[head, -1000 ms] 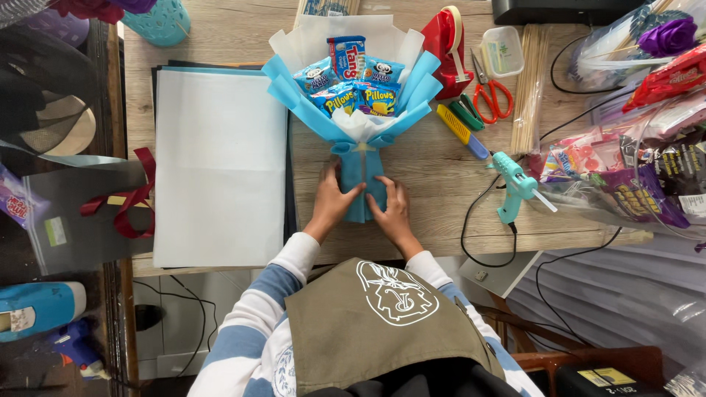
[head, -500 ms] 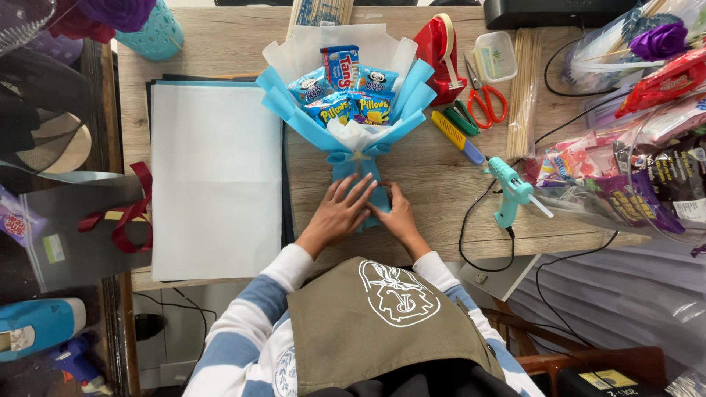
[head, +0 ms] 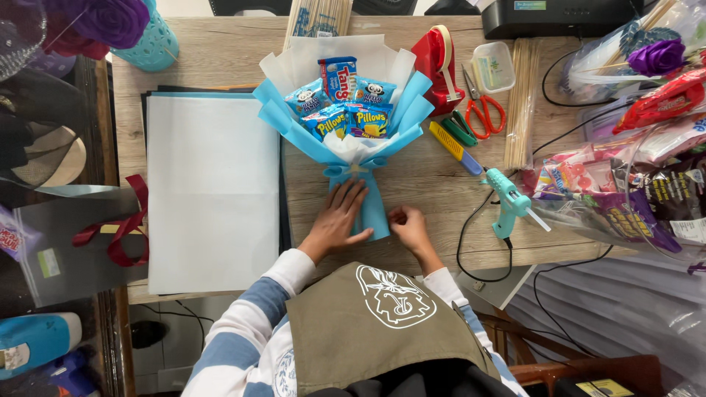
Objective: The person wraps a snack bouquet made of packaged snacks in blue tissue paper. They fold and pleat the paper around the snacks, secure it with a rubber band, and then tie a light blue ribbon around the base to finish the presentation.
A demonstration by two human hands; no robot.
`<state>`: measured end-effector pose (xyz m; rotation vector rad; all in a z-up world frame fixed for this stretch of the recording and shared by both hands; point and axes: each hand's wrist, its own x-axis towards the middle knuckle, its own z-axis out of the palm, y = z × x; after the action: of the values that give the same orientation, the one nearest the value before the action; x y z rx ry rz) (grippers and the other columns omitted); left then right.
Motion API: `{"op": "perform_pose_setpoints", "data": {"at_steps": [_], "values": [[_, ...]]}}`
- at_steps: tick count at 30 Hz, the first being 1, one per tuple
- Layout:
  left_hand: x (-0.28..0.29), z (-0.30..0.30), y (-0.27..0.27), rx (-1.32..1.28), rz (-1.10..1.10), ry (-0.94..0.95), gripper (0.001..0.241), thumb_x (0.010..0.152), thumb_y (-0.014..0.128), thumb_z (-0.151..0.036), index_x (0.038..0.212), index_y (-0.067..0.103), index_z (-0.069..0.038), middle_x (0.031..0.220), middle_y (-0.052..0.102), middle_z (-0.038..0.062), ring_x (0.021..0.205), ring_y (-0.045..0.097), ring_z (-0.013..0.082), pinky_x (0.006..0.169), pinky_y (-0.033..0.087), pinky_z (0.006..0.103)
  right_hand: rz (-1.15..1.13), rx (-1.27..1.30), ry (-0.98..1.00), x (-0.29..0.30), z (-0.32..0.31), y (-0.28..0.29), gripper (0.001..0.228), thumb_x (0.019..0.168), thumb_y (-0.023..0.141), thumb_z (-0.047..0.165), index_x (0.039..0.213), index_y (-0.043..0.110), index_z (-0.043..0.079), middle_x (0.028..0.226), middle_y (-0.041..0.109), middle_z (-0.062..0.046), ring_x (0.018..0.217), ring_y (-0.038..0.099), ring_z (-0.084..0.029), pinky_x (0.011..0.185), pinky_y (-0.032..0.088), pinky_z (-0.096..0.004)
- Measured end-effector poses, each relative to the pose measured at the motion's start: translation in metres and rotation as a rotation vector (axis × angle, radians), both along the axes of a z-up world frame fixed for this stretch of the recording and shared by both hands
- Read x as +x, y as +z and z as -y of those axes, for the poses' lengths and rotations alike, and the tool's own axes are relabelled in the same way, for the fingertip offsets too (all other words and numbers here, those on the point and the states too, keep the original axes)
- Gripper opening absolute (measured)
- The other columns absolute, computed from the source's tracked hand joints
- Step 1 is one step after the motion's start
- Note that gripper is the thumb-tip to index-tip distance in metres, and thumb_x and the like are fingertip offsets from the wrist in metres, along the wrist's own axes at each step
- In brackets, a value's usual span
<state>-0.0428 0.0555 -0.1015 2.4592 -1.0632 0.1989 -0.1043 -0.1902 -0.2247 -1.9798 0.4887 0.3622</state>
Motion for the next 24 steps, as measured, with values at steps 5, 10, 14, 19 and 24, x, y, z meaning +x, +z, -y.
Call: {"op": "perform_pose_setpoints", "data": {"at_steps": [5,10,14,19,24], "values": [[-0.015,0.001,-0.014,-0.048,-0.129,0.156,0.067,0.084,0.059,-0.047,0.141,0.043,-0.015,0.134,0.039,0.009,0.126,0.036,0.0322,0.102,0.033,0.043,-0.174,0.086,0.023,0.021,-0.004,0.069,0.034,0.081,0.06,0.005,0.114,0.067,0.002,0.093,0.07,-0.022,0.084,0.071,-0.031,0.068,0.06,-0.042],[-0.034,-0.01,0.007,-0.231,-0.771,0.416,0.023,0.09,0.057,-0.036,0.113,0.058,-0.034,0.089,0.072,-0.004,0.083,0.069,0.0256,0.069,0.053,0.0385,-0.367,0.409,-0.008,0.023,-0.017,0.15,0.046,0.083,0.054,0.0,0.129,0.059,-0.004,0.103,0.069,-0.023,0.09,0.069,-0.031,0.075,0.059,-0.042],[-0.039,-0.006,0.05,-0.396,-1.261,0.455,0.029,0.082,0.067,-0.021,0.109,0.057,-0.016,0.077,0.074,0.008,0.057,0.071,0.017,0.048,0.056,0.023,-0.432,0.672,-0.095,0.009,-0.011,0.13,0.043,0.088,0.061,0.005,0.129,0.057,-0.005,0.102,0.07,-0.02,0.09,0.07,-0.026,0.082,0.058,-0.044],[-0.049,-0.011,0.039,-0.235,-1.367,0.382,0.02,0.076,0.072,-0.024,0.091,0.063,-0.014,0.066,0.073,0.004,0.052,0.069,0.0112,0.044,0.055,0.0202,-0.338,0.675,-0.202,-0.001,-0.005,0.084,0.044,0.084,0.076,0.008,0.12,0.059,-0.012,0.098,0.068,-0.021,0.087,0.07,-0.029,0.078,0.06,-0.046],[-0.04,-0.048,0.004,-0.339,-1.163,0.771,0.029,0.091,0.054,-0.023,0.12,0.056,-0.017,0.116,0.067,0.011,0.111,0.065,0.0284,0.089,0.055,0.0427,-0.155,0.581,-0.269,-0.005,-0.013,0.063,0.045,0.077,0.083,0.004,0.112,0.061,-0.013,0.088,0.064,-0.019,0.075,0.069,-0.031,0.062,0.063,-0.045]]}}
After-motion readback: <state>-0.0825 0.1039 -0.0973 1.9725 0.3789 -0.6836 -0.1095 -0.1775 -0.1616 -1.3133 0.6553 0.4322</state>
